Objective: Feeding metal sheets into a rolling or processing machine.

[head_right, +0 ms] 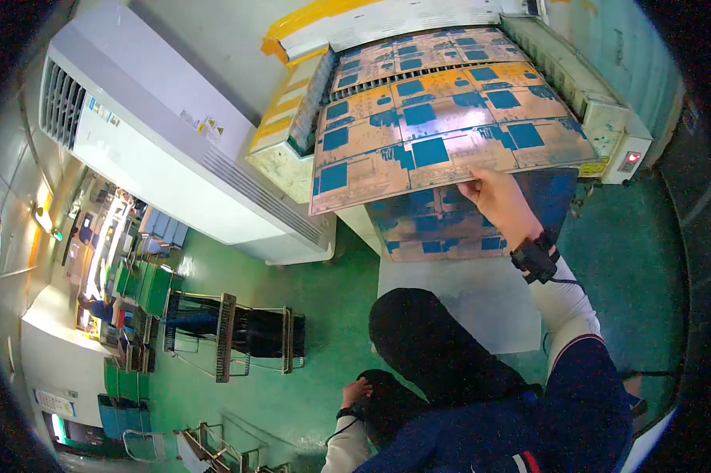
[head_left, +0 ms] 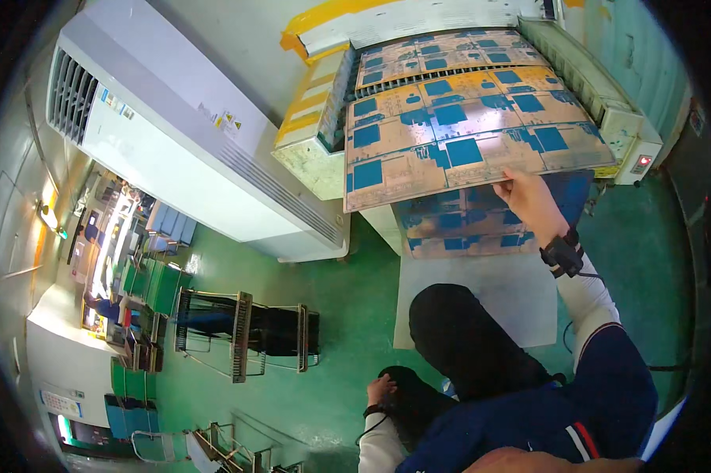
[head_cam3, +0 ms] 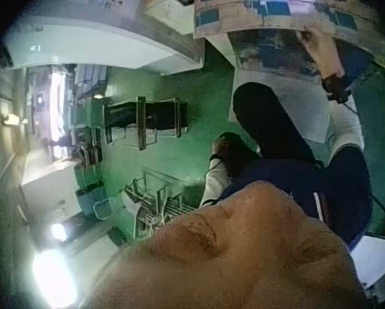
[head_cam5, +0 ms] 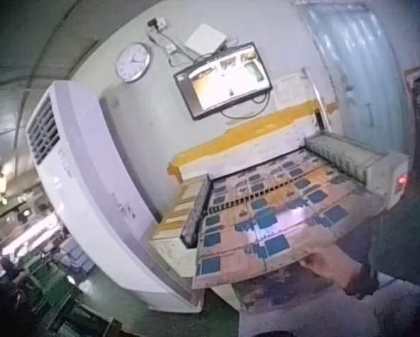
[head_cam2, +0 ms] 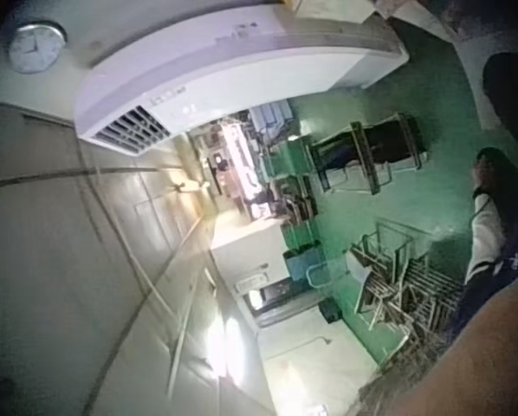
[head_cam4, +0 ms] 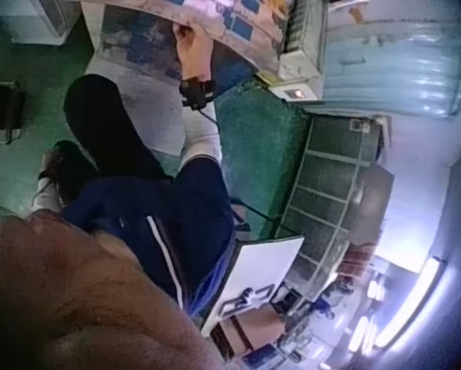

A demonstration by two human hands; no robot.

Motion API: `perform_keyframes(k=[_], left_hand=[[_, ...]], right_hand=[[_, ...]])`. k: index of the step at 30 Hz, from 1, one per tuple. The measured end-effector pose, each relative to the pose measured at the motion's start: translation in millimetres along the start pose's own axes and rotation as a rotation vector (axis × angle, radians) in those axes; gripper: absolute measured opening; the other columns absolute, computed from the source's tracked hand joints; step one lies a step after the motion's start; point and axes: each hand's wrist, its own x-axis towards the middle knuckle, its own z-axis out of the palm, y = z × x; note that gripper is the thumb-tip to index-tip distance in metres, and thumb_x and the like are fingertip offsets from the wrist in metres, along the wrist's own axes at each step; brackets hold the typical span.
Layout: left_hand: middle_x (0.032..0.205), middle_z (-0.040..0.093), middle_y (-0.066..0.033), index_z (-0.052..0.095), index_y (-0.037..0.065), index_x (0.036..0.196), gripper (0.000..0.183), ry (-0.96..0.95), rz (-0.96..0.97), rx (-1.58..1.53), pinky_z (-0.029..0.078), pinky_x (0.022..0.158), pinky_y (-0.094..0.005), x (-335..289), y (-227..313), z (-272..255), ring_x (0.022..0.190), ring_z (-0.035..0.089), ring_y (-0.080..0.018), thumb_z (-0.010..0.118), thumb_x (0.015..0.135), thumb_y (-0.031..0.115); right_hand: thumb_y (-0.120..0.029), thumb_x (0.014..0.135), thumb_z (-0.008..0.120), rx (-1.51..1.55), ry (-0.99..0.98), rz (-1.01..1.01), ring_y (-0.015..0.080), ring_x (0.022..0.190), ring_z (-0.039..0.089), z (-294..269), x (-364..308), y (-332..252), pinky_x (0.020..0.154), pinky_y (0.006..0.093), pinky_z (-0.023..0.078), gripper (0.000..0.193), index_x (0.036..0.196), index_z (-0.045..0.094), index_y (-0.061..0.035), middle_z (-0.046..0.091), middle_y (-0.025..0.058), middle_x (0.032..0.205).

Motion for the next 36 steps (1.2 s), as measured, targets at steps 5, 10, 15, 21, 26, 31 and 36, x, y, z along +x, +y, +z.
perform_keyframes(k=[5, 10, 15, 21, 26, 31, 36], left_hand=[[0.074, 0.061, -0.0149, 0.053, -0.004, 0.092, 0.028, 0.054, -0.031, 0.018, 0.048, 0.049, -0.0305, -7, 9, 12, 0.055, 0.059, -0.0223, 0.058, 0.081, 0.022], [0.072, 0.060, -0.0140, 0.053, -0.003, 0.090, 0.025, 0.028, -0.027, -0.018, 0.047, 0.049, -0.0302, -11, 13, 13, 0.055, 0.058, -0.0218, 0.057, 0.081, 0.021], [0.075, 0.061, -0.0146, 0.053, -0.005, 0.093, 0.029, 0.044, -0.040, 0.010, 0.048, 0.050, -0.0302, -12, 15, 15, 0.057, 0.059, -0.0223, 0.058, 0.081, 0.021], [0.077, 0.061, -0.0154, 0.053, -0.006, 0.096, 0.032, 0.065, -0.079, 0.045, 0.049, 0.051, -0.0305, 1, 9, 8, 0.059, 0.060, -0.0228, 0.057, 0.081, 0.022], [0.076, 0.061, -0.0155, 0.053, -0.007, 0.095, 0.033, 0.055, -0.072, 0.059, 0.049, 0.051, -0.0306, 4, 8, 9, 0.058, 0.060, -0.0225, 0.058, 0.081, 0.022], [0.074, 0.061, -0.0154, 0.053, -0.007, 0.093, 0.030, 0.083, -0.093, 0.047, 0.049, 0.050, -0.0301, 4, 9, 10, 0.055, 0.059, -0.0225, 0.059, 0.081, 0.020], [0.074, 0.061, -0.0151, 0.053, -0.006, 0.092, 0.028, 0.064, -0.102, -0.009, 0.049, 0.049, -0.0300, 5, 7, 9, 0.054, 0.058, -0.0220, 0.059, 0.080, 0.019]], right_hand=[[-0.006, 0.084, 0.049, 0.044, 0.016, -0.016, 0.0175, 0.083, 0.054, -7, 21, 8, 0.072, 0.0288, 0.047, 0.018, 0.101, 0.051, -0.0017, 0.056, 0.0085, 0.095], [-0.008, 0.085, 0.050, 0.065, 0.110, -0.002, 0.0183, 0.083, 0.054, -10, 33, 12, 0.072, 0.0282, 0.047, 0.016, 0.099, 0.051, -0.0008, 0.056, 0.0091, 0.094], [-0.008, 0.084, 0.052, 0.082, 0.114, -0.004, 0.0189, 0.082, 0.054, -13, 41, 16, 0.071, 0.0287, 0.048, 0.015, 0.097, 0.052, -0.0007, 0.056, 0.0094, 0.092], [-0.006, 0.083, 0.054, 0.093, 0.127, -0.034, 0.0200, 0.082, 0.053, -6, 52, 17, 0.071, 0.0293, 0.049, 0.014, 0.095, 0.052, -0.0010, 0.055, 0.0096, 0.091], [-0.006, 0.083, 0.054, 0.094, 0.096, -0.078, 0.0204, 0.085, 0.053, -13, 63, 16, 0.072, 0.0300, 0.049, 0.014, 0.095, 0.052, -0.0008, 0.053, 0.0095, 0.092], [-0.007, 0.083, 0.054, 0.092, 0.137, -0.067, 0.0198, 0.087, 0.052, -7, 68, 18, 0.073, 0.0301, 0.049, 0.015, 0.096, 0.051, -0.0006, 0.053, 0.0089, 0.093], [-0.008, 0.084, 0.054, 0.099, 0.117, -0.073, 0.0187, 0.086, 0.052, -12, 78, 14, 0.073, 0.0302, 0.049, 0.013, 0.095, 0.052, -0.0018, 0.054, 0.0077, 0.092]])
